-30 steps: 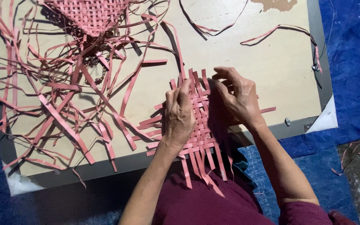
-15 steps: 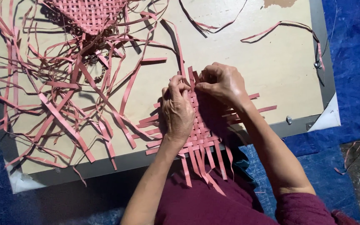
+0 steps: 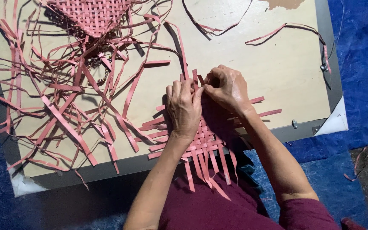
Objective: The person weaves pink plastic strips by hand on a flat work surface, interlacing them in an over-under pattern to form a square woven mat. The hands repeatedly adjust and tighten the weave as the mat grows.
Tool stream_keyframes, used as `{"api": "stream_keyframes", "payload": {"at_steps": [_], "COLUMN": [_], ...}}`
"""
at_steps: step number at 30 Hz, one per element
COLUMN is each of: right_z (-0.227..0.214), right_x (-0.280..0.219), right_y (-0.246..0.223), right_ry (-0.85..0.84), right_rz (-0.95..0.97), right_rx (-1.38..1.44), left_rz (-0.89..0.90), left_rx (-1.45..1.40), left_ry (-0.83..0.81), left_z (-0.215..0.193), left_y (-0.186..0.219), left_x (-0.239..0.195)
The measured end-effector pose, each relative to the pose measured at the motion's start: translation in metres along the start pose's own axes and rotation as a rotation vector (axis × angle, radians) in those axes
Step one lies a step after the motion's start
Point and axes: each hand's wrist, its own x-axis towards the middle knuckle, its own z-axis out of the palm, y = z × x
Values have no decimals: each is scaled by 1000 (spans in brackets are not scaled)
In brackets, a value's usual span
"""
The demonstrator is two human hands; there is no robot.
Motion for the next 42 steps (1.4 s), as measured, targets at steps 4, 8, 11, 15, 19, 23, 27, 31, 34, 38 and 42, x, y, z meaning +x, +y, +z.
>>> {"api": "stream_keyframes", "payload": {"at_steps": [4, 8, 11, 15, 19, 23, 27, 31, 34, 38, 42], "right_z": [-4, -3, -3, 2, 1, -18, -31, -18, -10, 1, 8], "right_x": [-3, -4, -3, -3, -2, -7, -17, -18, -22, -27, -30], "right_y": [-10, -12, -11, -3, -3, -10, -25, -13, -1, 8, 20], "right_ry": [-2, 18, 21, 29, 7, -87, -112, -9, 59, 199, 266], "right_rz": [44, 40, 41, 49, 22, -61, -101, -117, -144, -183, -268], "right_rx": [5, -20, -28, -37, -39, -27, -17, 3, -12, -34, -142], "left_rz": [-23, -40, -41, -39, 3, 64, 65, 50, 60, 53, -24], "left_rx": [-30, -65, -92, -112, -44, 57, 53, 56, 58, 0, -226], "left_ry": [20, 36, 52, 67, 43, 31, 43, 58, 47, -1, -126], "left_z": [2, 8, 8, 3, -9, 10, 11, 12, 8, -2, -3], "left_y": [0, -4, -5, 4, 14, -3, -4, -3, -2, 3, 0], "left_x": [1, -1, 0, 1, 3, -3, -3, -3, -3, -1, 1]}}
